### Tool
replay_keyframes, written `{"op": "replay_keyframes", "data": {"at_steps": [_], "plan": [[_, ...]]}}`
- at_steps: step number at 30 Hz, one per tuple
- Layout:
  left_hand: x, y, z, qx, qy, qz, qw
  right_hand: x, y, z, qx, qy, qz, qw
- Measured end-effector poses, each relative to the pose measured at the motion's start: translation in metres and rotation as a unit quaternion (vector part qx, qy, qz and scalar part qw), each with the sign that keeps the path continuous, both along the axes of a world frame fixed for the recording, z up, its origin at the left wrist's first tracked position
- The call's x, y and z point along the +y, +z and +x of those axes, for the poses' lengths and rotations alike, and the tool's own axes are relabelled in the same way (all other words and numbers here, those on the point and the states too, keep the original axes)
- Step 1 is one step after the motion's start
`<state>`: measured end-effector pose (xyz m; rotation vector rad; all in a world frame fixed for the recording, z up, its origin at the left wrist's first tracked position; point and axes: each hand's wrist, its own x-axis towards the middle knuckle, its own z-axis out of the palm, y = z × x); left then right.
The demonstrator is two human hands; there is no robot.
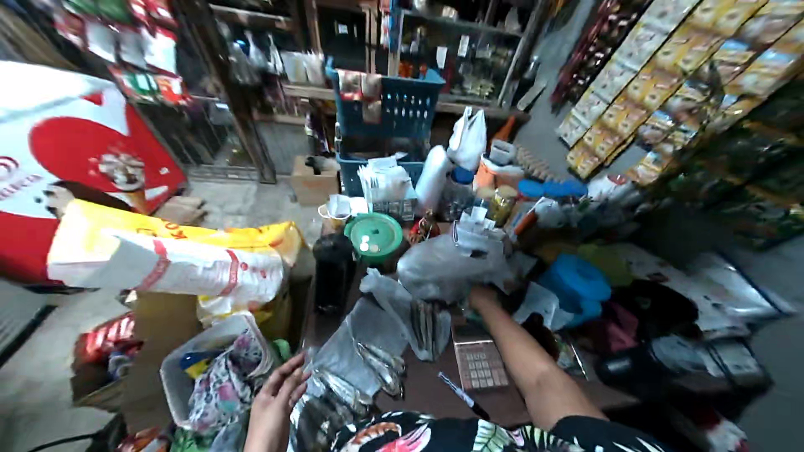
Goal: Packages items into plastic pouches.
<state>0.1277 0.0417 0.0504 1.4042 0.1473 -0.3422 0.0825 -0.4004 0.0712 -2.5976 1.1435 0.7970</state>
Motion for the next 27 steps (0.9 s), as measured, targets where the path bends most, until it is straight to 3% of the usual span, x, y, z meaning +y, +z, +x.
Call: {"op": "replay_keyframes", "data": {"at_steps": [7, 11, 16, 19, 22, 27], "plan": [[0.015, -0.009, -0.007, 0.012, 0.011, -0.015, 1.000, -0.041, -0.017, 0.006, -0.011, -0.006, -0.004, 1.000], [0.020, -0.011, -0.012, 0.020, 0.024, -0.032, 0.999, -0.045, 0.013, -0.008, -0.048, -0.027, -0.030, 0.998], [0.017, -0.004, -0.013, 0.024, 0.029, -0.045, 0.998, -0.059, 0.040, -0.018, -0.221, -0.107, -0.022, 0.969], [0.019, -0.003, -0.015, 0.023, 0.025, -0.057, 0.998, -0.064, 0.050, -0.025, -0.262, -0.086, -0.008, 0.961], [0.023, -0.005, -0.018, 0.020, 0.021, -0.063, 0.998, -0.064, 0.064, -0.035, -0.365, -0.139, -0.022, 0.920], [0.031, -0.003, -0.019, 0.017, 0.012, -0.063, 0.998, -0.061, 0.086, -0.036, -0.444, -0.119, -0.028, 0.887]]}}
